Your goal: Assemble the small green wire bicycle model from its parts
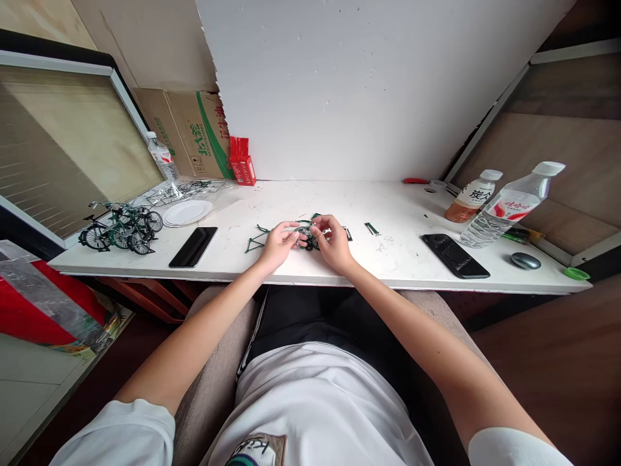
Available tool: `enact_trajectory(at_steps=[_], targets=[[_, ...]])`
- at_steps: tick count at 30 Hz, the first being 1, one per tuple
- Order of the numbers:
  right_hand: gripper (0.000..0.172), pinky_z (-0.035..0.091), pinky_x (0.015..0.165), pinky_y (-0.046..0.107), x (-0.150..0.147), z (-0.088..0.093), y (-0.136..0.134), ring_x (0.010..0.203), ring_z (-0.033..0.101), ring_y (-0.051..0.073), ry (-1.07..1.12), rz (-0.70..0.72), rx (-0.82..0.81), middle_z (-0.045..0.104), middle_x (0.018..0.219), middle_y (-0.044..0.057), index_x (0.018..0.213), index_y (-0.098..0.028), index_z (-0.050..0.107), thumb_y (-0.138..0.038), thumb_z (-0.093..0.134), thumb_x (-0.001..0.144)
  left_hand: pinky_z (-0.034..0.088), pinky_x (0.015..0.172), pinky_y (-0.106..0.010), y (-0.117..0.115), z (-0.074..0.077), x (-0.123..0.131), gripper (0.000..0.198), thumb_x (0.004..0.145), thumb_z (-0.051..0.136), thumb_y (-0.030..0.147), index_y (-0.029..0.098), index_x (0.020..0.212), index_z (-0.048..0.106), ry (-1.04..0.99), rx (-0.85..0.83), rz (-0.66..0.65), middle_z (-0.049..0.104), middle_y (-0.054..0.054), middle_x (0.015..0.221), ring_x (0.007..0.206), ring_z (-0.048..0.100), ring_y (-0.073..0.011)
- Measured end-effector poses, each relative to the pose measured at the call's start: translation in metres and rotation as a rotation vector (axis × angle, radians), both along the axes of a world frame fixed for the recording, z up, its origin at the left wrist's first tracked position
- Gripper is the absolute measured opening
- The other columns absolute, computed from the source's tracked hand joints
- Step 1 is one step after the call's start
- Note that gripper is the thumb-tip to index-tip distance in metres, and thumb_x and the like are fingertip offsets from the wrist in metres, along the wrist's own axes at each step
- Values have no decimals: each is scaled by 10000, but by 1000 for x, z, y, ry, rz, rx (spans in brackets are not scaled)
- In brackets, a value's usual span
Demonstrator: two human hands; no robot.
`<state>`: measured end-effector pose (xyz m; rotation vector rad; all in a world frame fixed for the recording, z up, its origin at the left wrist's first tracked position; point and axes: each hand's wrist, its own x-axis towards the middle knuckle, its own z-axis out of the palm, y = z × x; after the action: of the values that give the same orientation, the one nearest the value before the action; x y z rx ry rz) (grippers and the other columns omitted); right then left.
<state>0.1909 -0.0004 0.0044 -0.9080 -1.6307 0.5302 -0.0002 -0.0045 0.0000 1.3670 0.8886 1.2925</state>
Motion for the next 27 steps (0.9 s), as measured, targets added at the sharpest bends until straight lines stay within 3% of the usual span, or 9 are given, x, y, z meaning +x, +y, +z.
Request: enact_trajectory(at_steps=[3, 8, 17, 27], targets=[[359, 542, 759, 355, 1, -3, 2, 902, 661, 211, 17, 2, -2, 743, 1084, 74, 1191, -243, 667, -570, 635, 1047, 594, 874, -370, -2, 0, 0, 550, 955, 815, 413, 157, 1378, 572, -30, -15, 14, 836, -127, 1033, 869, 806, -223], [327, 550, 807, 382, 1, -2, 2, 955, 673, 233, -7, -2, 20, 750, 1111, 90, 1108, -241, 727, -544, 610, 1069, 595, 1009, -441, 0, 1, -1, 594, 915, 868, 359, 125, 1405, 627, -94, -78, -5, 829, -172, 1137, 1050, 803, -275], [329, 547, 745, 377, 1, 3, -2, 943, 654, 247, -63, 30, 42, 721, 1042, 92, 1021, -247, 765, -533, 610, 1075, 581, 1118, -493, 2, 1, -3, 453, 852, 915, 241, 112, 1253, 747, -213, -143, -4, 825, -164, 1165, 1135, 780, -278], [222, 536, 779, 372, 1, -3, 3, 915, 683, 231, -25, 51, -20, 776, 1057, 73, 1024, -235, 739, -447, 672, 1029, 575, 1129, -494, -1, 5, -3, 367, 837, 931, 251, 117, 1137, 766, -263, -154, -20, 827, -141, 1118, 1083, 786, -249]])
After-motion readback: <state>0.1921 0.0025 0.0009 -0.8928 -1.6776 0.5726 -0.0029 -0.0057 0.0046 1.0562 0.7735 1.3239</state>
